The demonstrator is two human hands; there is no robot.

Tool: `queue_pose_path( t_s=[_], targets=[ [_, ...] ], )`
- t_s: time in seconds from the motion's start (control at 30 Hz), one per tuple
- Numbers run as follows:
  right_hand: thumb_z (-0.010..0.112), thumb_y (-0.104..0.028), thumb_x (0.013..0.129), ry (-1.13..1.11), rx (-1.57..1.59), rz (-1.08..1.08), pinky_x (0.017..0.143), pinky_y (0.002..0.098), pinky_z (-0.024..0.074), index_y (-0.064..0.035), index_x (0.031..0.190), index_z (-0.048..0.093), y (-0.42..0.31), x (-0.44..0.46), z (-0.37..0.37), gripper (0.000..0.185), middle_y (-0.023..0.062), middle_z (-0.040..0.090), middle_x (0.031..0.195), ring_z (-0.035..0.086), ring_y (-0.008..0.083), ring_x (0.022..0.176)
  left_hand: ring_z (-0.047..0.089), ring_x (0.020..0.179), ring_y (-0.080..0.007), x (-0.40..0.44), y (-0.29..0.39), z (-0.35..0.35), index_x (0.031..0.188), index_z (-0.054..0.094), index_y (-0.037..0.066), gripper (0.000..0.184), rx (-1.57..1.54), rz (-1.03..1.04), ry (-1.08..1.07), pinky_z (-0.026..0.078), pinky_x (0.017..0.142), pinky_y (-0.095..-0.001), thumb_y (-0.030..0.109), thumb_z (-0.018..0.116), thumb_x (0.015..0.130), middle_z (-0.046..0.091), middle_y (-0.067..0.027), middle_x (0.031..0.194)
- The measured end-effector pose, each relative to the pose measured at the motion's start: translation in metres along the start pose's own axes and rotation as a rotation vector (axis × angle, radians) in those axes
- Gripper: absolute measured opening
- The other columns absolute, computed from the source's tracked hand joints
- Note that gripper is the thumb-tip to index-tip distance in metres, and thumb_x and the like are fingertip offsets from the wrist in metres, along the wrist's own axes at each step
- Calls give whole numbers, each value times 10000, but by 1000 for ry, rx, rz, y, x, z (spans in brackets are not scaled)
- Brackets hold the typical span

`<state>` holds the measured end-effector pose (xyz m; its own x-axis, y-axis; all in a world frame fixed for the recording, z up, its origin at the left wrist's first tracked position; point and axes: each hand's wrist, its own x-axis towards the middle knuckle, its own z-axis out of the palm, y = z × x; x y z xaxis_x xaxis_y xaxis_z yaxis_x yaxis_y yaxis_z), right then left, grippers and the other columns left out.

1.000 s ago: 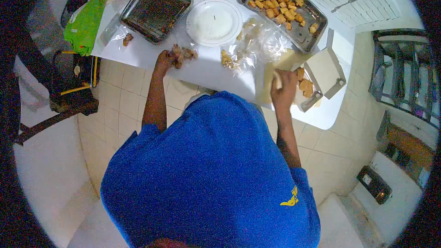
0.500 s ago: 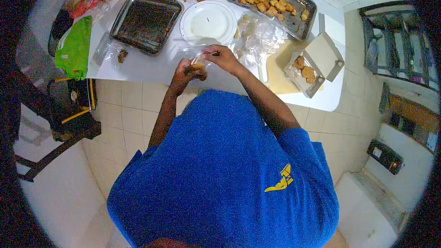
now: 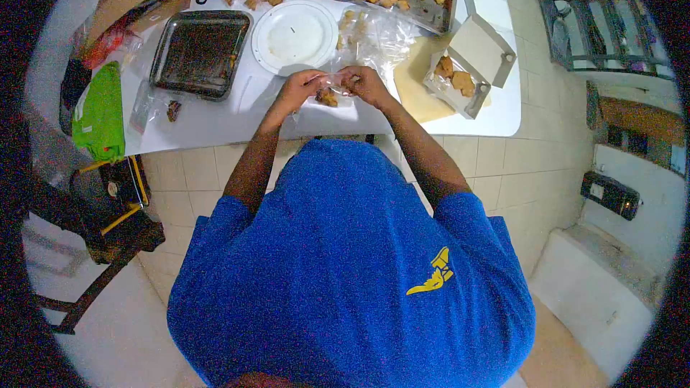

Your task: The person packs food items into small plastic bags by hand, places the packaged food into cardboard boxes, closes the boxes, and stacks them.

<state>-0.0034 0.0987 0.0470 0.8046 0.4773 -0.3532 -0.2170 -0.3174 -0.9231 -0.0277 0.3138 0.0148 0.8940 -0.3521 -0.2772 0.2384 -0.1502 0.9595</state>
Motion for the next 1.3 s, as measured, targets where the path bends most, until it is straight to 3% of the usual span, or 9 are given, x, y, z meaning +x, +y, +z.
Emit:
queue_pose_path(
  t_s=[0.17,0.3,0.4,0.63,0.77,0.87,0.97,1.07,1.3],
  targets=[
    [578,-78,834,-193,216,213,629,271,555,6,1012,604,9,-7,-14,198,76,631,870,634,166,694,592,785,-109,-1,17,-2,1152,567,47,307,-205,-381,-256,507,724,-257,213,540,895,633,-26,952],
    [575,-33,799,-54,91,240,644,277,547,-17,1009,616,35,-12,-17,215,92,644,887,645,190,712,593,752,-125,15,-27,5,972,653,17,203,204,-138,-121,477,657,-242,169,583,857,647,-57,886],
    [592,-45,774,78,-447,-101,667,308,530,-56,1012,628,46,-5,-21,241,107,648,930,654,218,734,598,747,-147,12,-2,16,918,660,13,168,303,85,29,471,644,-257,142,622,818,649,-80,843],
    [541,-31,755,102,-637,-384,736,404,469,-37,866,601,34,-20,-26,126,138,584,848,573,338,838,575,777,-266,2,-3,35,746,585,23,51,543,491,247,466,691,-346,63,614,736,567,-96,806],
    [578,-96,746,50,-782,-626,770,394,467,-1,873,589,35,-33,-21,159,171,563,856,561,320,887,541,877,-269,-12,-23,47,806,591,54,74,714,476,290,451,740,-375,91,593,742,570,-85,856],
    [602,-96,741,110,-692,-556,760,372,481,-8,840,611,37,-35,-20,132,143,581,914,577,303,841,543,869,-269,-19,-16,58,855,612,74,121,681,401,340,450,757,-373,103,607,738,569,-79,868],
    [614,-41,717,63,-635,-415,716,386,484,-27,926,592,45,-25,-22,210,144,585,861,584,308,817,546,868,-266,-14,17,56,907,625,91,179,516,6,142,448,772,-375,127,624,731,571,-74,887],
    [604,13,682,66,-651,-478,695,392,475,-23,923,559,41,-22,-22,248,149,579,829,577,321,804,544,865,-270,2,-3,45,894,603,87,176,724,476,146,447,761,-391,139,627,728,566,-81,880],
    [586,-26,666,-82,-898,-605,730,378,467,-24,862,598,40,-31,-20,196,149,563,919,543,327,855,527,837,-314,0,-3,58,781,512,52,104,904,461,61,443,708,-405,78,592,720,528,-98,829]
  ],
)
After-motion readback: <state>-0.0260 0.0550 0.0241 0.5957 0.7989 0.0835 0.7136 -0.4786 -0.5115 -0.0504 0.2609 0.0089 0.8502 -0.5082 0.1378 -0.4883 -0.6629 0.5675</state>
